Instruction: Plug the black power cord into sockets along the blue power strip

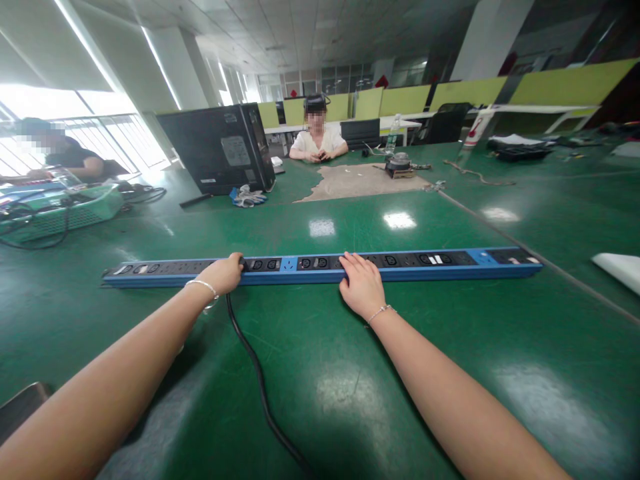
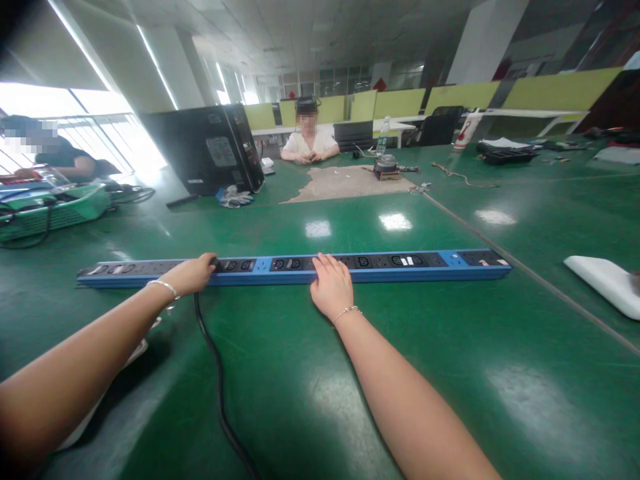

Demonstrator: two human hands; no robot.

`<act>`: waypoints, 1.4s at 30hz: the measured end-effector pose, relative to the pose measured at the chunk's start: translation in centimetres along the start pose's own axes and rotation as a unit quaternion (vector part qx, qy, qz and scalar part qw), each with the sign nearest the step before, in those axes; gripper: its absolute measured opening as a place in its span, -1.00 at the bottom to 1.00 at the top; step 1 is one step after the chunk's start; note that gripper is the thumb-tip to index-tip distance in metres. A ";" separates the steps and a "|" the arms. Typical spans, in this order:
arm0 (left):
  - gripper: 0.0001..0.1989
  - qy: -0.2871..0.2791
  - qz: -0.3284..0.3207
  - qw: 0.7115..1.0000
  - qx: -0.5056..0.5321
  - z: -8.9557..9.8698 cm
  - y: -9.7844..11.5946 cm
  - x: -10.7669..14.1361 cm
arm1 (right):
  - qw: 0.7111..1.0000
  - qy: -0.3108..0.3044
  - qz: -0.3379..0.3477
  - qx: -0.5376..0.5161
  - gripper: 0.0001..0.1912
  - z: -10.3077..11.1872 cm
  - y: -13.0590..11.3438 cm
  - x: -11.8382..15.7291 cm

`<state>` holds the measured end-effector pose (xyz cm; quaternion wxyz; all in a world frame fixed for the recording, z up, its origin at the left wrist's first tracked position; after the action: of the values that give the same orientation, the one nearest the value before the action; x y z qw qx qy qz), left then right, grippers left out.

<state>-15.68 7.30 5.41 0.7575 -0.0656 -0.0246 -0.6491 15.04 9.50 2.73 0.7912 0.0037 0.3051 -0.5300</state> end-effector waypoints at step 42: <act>-0.57 0.098 0.006 0.948 0.304 3.2 6.1 2.4 | 1.000 -0.008 0.006 0.028 -0.55 -0.3 -0.1 -0.2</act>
<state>-9.12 6.29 8.42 0.7441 0.2316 -0.1463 -0.6094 14.78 9.67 2.62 0.7962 0.0235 0.2834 -0.5340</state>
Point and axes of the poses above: each hand's wrist, its own x-axis away from the middle knuckle, its own z-axis out of the back of the hand, y = z × x, the point moved 8 cm from there along -x, towards the middle knuckle, and after that the axes turned 5 degrees about -z, right-handed, at the moved point
